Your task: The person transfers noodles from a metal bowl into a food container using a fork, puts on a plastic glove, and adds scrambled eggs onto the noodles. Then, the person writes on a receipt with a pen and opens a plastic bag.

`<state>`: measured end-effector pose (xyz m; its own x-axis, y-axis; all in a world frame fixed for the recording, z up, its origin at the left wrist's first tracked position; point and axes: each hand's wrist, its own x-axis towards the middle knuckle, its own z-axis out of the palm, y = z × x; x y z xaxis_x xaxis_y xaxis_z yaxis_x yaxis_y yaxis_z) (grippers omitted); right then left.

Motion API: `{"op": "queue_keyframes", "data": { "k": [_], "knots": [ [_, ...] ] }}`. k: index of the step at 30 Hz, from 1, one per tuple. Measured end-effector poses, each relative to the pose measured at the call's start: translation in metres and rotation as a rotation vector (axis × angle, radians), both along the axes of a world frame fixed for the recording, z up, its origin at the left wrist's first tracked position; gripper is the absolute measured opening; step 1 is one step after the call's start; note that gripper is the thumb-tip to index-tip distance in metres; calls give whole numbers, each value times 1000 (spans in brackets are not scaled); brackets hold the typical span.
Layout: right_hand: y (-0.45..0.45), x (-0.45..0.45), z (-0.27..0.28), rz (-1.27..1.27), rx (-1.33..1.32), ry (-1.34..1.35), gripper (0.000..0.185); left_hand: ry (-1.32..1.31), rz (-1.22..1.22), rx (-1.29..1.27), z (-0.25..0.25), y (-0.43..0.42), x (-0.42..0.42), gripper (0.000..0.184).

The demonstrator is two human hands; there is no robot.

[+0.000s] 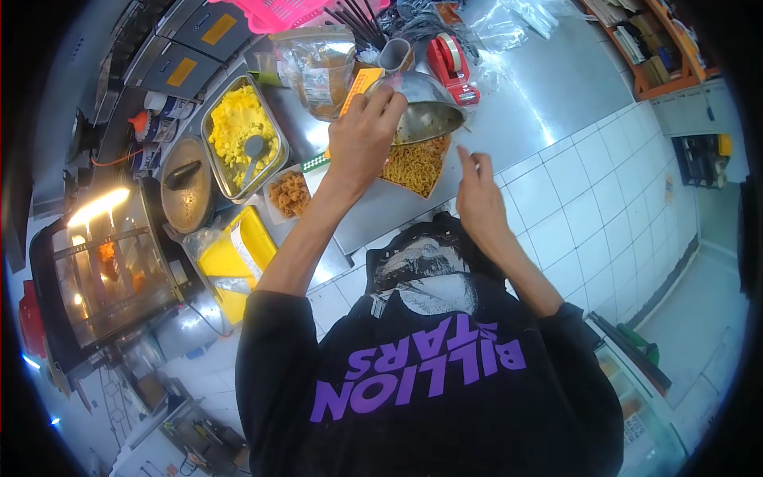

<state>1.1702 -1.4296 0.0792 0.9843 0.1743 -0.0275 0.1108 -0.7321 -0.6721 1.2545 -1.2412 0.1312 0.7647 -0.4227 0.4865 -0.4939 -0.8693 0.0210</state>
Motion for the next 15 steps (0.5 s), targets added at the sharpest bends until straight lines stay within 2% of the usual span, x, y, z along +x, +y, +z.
{"op": "queue_keyframes", "data": {
  "k": [2,4,6,10,13,15],
  "knots": [
    [-5,13,-4,-52,-134,-46,44,-33,8,-8,2,-2,-2,21],
    [-5,13,-12,-24,-141,-133,43,-33,4,-3,4,-2,-2,21],
    [-5,5,-14,99,-101,6,43,-26,3,-4,3,-1,-2,22],
    [-10,-8,-18,167,-37,52,43,-18,34,-52,1,7,2,22],
    [-12,-2,-19,147,34,-42,43,-31,19,-123,-1,11,4,23],
    [-11,13,-26,38,-1,-109,44,-54,-11,-158,-2,12,6,24]
  ]
}}
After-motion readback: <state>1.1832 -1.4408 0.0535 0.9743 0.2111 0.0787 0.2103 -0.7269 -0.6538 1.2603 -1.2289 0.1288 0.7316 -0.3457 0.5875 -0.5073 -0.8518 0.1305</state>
